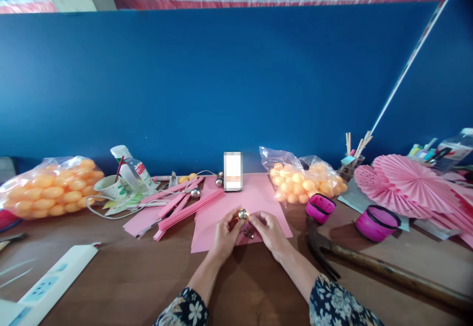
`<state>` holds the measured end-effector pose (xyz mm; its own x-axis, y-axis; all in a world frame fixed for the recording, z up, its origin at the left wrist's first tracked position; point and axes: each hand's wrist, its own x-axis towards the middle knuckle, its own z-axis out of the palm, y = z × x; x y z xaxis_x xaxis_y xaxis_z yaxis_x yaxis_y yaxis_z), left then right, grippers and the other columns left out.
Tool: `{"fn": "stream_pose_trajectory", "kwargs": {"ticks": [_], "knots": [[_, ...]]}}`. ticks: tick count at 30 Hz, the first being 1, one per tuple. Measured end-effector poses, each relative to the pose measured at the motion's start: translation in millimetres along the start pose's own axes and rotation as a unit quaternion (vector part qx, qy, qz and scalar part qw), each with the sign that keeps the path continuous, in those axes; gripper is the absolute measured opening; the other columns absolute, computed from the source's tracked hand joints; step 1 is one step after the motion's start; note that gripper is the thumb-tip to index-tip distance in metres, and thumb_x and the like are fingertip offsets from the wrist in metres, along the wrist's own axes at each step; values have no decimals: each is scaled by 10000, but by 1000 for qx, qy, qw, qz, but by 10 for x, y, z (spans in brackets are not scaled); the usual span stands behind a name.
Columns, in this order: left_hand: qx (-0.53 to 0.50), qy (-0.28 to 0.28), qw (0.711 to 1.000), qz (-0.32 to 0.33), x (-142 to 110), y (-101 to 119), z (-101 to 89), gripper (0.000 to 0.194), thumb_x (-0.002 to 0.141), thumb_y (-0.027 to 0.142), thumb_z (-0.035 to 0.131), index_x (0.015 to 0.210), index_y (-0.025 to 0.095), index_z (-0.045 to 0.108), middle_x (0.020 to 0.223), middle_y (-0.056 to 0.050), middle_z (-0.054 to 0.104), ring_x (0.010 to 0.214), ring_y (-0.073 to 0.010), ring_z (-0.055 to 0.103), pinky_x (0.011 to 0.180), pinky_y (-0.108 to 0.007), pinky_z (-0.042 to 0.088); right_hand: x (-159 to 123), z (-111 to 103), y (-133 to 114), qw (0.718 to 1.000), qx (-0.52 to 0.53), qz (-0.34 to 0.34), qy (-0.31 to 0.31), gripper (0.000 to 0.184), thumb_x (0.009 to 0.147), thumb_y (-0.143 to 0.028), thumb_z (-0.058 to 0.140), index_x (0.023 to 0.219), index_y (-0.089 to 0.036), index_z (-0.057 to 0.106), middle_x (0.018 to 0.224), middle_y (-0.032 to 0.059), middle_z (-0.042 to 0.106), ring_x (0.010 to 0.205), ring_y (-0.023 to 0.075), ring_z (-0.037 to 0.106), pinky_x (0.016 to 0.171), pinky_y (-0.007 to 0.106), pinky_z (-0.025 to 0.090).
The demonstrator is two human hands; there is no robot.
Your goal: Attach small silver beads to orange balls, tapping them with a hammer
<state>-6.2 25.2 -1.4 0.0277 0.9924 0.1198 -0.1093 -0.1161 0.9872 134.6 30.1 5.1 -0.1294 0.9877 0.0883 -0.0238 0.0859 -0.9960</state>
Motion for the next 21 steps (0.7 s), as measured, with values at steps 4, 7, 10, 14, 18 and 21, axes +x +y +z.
{"fn": "stream_pose_trajectory", "kwargs": {"ticks": [4,7,10,14,18,21], "knots": [[-22,-14,1000,-5,-15,26,-3,478,733,312,593,1163,134,485,1123,-118,586,1025,-220,548,909,-363,423,-28,1,-15,1000,0,-15,-5,271,761,-421,557,738,-151,561,650,15,609,601,142,561,576,248,457],[-41,-22,999,-10,-14,8,-3,459,731,322,598,1137,137,493,1063,-113,610,973,-214,572,862,-351,453,-52,20,-22,999,12,-24,-20,251,785,-400,533,727,-156,543,620,1,588,561,126,544,542,235,452],[-40,-2,999,-6,1,-22,-2,425,713,322,619,1079,130,522,997,-101,632,926,-204,589,829,-330,469,-67,36,-20,999,-2,-37,-29,221,798,-373,522,735,-161,536,627,-1,577,561,121,540,534,229,450],[-27,17,999,-17,18,-40,3,431,702,332,626,1072,126,538,1022,-100,632,947,-205,583,850,-329,459,-78,42,-32,998,-30,-56,-24,152,791,-315,538,751,-168,535,678,4,582,607,125,554,566,228,457],[-13,8,1000,-18,27,-45,-8,454,706,334,620,1103,131,533,1064,-97,620,977,-210,571,876,-344,443,-87,32,-41,997,-39,-61,-19,119,791,-291,532,770,-174,537,695,7,587,616,131,566,574,234,468],[-10,-6,1000,-13,27,-48,-21,467,717,337,609,1125,131,513,1067,-100,617,974,-209,571,869,-350,446,-95,23,-30,997,-35,-64,-30,130,805,-300,507,777,-176,536,706,15,595,626,137,578,591,248,482]]}}
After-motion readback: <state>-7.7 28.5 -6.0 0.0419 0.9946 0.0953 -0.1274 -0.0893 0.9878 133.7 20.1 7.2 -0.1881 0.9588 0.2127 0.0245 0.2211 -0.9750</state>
